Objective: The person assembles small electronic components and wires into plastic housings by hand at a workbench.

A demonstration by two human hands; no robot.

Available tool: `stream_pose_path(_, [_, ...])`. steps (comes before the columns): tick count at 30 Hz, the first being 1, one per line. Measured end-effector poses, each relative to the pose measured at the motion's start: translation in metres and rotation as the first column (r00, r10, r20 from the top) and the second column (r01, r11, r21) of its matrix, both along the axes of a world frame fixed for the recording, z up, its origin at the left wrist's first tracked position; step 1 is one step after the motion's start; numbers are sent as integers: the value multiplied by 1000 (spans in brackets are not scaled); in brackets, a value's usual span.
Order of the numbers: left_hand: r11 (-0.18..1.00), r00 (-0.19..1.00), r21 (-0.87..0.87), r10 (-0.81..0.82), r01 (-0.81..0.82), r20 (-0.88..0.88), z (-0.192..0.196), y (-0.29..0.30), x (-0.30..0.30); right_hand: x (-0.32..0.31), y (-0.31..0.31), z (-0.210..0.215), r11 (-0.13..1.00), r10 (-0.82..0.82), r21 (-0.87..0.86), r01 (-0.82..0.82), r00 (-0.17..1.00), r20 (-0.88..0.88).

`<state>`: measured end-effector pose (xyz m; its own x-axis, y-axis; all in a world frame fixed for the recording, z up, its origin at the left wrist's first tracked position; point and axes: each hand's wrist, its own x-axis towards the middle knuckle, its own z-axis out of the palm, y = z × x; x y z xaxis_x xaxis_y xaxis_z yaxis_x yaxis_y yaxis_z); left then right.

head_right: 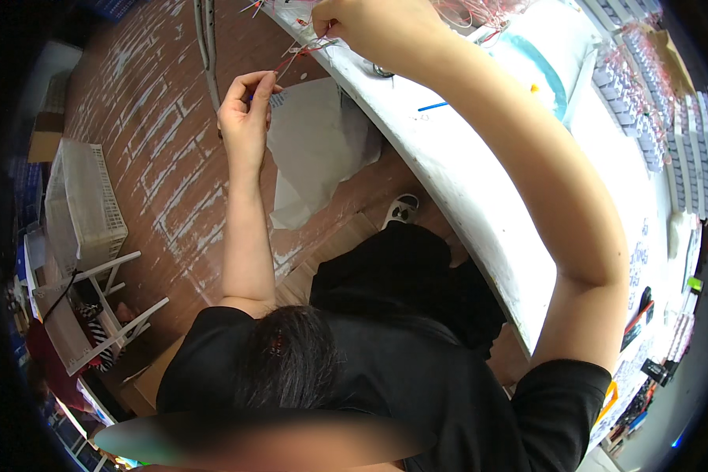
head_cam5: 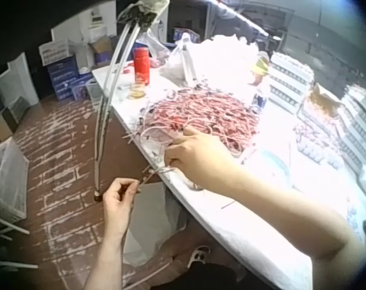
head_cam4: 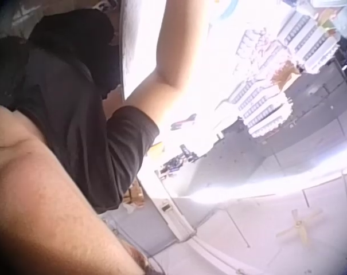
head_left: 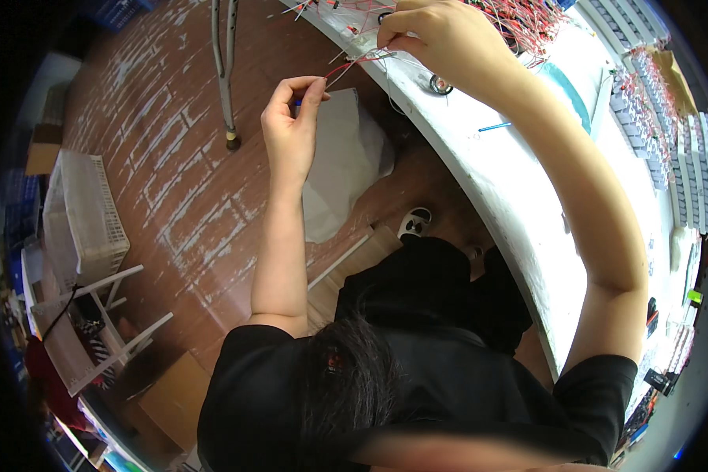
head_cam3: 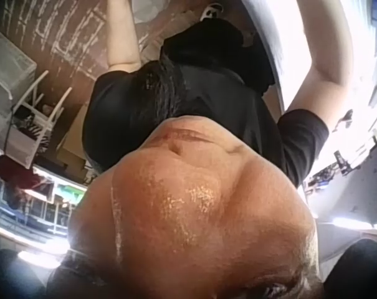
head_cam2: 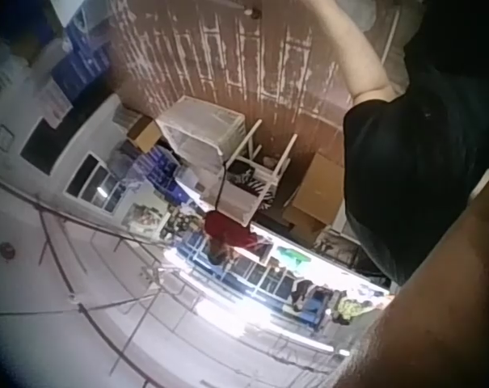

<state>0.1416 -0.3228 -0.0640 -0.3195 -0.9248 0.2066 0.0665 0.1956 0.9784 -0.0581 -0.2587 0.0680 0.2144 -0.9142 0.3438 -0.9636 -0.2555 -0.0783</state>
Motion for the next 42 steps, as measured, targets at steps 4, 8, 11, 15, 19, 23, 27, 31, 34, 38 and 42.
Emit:
stream_pose_path(4, [1000, 1000, -16, -11, 11, -26, -8, -6, 0, 3, 0, 3, 1000, 23, 20, -23, 1000, -5])
stream_pose_path(8, [1000, 999, -14, 0, -1, -50, -9, -9, -5, 0, 1, 6, 999, 19, 47, -16, 997, -75])
stream_pose_path(11, [1000, 999, -18, 4, -5, -39, -7, -8, -6, 0, 2, 6, 996, 34, 85, -22, 989, -144])
stream_pose_path(15, [999, 999, 33, 32, -32, -11, 0, -3, -8, 4, 4, 11, 988, -2, 149, 33, 979, -204])
stream_pose_path(19, [999, 999, 7, 51, -51, 1, -4, -5, -6, 0, 2, 13, 980, -6, 192, 40, 985, -175])
stream_pose_path(23, [1000, 999, 7, 29, -29, 19, -3, -1, -6, -4, 9, 18, 991, -72, 113, 72, 997, -2])
stream_pose_path(27, [994, 996, 67, -79, 81, -31, 10, 19, 10, 4, 30, 23, 999, -46, 17, 44, 987, 154])
stream_pose_path(31, [968, 955, 1, -248, 251, -164, 48, 55, 29, -6, 79, 13, 995, 47, -88, -51, 998, -48])
stream_pose_path(34, [947, 911, -71, -321, 314, -260, 73, 71, 30, 0, 130, 32, 999, 14, 32, -13, 1000, -18])
stream_pose_path(38, [895, 831, -206, -444, 395, -335, 99, 84, 24, 8, 207, 53, 972, -43, 227, 58, 997, -71])
stream_pose_path(42, [868, 784, -304, -489, 393, -381, 132, 107, 9, 19, 290, 74, 931, -288, 217, 294, 956, -59])
